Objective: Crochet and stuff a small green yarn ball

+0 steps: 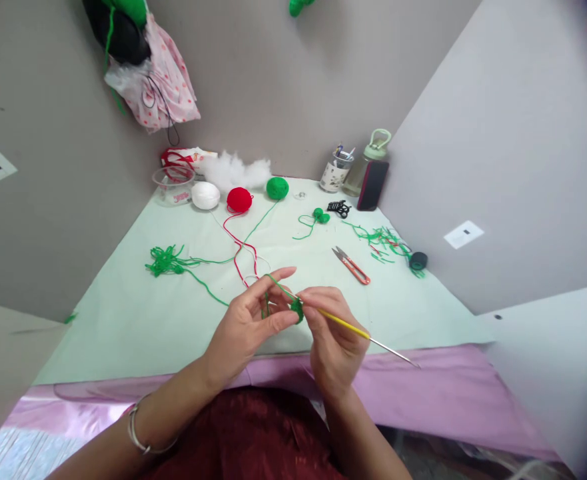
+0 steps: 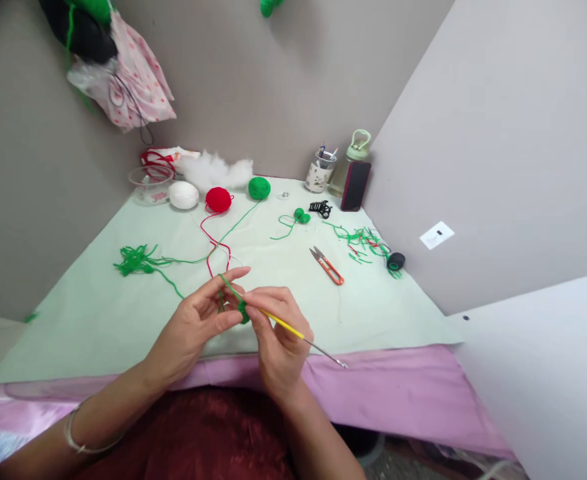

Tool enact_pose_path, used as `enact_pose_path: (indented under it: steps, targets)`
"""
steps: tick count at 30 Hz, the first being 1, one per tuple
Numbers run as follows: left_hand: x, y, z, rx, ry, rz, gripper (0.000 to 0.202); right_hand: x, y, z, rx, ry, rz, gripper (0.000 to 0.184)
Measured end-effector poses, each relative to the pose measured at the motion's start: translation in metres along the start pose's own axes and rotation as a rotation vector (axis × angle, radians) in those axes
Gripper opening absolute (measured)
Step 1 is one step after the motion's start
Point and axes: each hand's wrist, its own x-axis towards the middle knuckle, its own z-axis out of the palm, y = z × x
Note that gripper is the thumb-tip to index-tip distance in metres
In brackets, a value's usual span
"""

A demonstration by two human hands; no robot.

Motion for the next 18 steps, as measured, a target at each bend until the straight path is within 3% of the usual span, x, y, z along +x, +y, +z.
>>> enact_pose_path:
  steps: [3, 6, 14, 18]
  targets:
    - [0.001, 0.0, -0.003, -0.034, -0.003, -0.019, 0.065, 0.001, 0.001, 0.0, -0.006, -0.008, -0.002, 0.03]
    - [0.001, 0.001, -0.004, 0.003, 0.022, 0.001, 0.059, -0.001, 0.002, 0.0, -0.046, -0.005, -0.021, 0.028]
    - [-0.001, -0.001, 0.006, 0.058, 0.114, 0.036, 0.049, -0.014, 0.008, -0.002, -0.36, 0.095, -0.278, 0.047]
    - [-0.001, -0.004, 0.008, 0.061, 0.06, 0.056, 0.05, -0.014, 0.011, -0.001, -0.416, 0.147, -0.338, 0.053]
